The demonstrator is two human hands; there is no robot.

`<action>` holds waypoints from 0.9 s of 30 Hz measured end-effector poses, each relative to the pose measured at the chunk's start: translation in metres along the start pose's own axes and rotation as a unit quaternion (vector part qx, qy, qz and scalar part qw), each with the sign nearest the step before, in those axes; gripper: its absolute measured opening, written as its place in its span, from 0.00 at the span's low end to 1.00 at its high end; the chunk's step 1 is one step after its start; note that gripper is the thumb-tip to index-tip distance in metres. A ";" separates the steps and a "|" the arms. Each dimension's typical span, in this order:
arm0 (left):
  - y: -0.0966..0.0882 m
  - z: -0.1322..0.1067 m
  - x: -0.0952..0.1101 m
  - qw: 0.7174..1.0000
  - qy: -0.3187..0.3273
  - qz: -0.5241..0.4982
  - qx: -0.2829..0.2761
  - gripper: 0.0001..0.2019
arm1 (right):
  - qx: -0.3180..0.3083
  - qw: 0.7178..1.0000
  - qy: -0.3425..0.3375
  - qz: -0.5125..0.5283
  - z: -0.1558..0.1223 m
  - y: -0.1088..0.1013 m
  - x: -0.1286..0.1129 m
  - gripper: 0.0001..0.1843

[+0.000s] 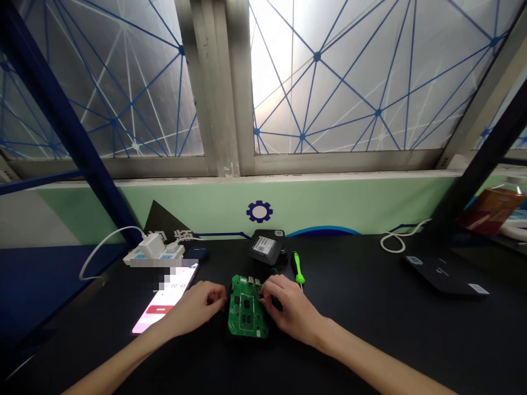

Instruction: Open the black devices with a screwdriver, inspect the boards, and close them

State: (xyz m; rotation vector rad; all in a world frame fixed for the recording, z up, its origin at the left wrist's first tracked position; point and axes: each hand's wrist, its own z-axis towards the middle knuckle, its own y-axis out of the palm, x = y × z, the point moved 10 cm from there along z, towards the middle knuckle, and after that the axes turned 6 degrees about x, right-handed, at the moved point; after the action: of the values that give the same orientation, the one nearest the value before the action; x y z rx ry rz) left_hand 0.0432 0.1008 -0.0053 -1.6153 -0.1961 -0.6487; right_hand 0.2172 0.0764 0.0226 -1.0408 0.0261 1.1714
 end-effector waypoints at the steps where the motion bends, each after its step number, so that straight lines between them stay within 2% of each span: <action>1: 0.000 0.000 0.000 1.000 0.000 0.000 0.001 0.11 | 0.000 1.000 0.000 0.000 0.000 0.000 0.000 0.11; 14: -0.001 0.000 0.001 1.000 0.002 -0.003 0.001 0.12 | 0.016 1.000 0.003 0.001 0.000 0.000 0.002 0.11; 22: 0.000 0.001 0.001 1.000 -0.002 -0.008 0.001 0.11 | -0.014 1.000 0.009 -0.007 0.003 0.001 0.003 0.11; 27: 0.001 0.001 0.002 1.000 0.001 -0.008 -0.001 0.13 | -0.024 1.000 0.014 -0.005 0.004 -0.001 0.001 0.12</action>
State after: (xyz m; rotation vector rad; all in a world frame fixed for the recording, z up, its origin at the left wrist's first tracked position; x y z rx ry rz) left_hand 0.0458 0.1012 -0.0047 -1.6176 -0.2068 -0.6617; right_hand 0.2163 0.0801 0.0248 -1.0973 0.0152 1.1539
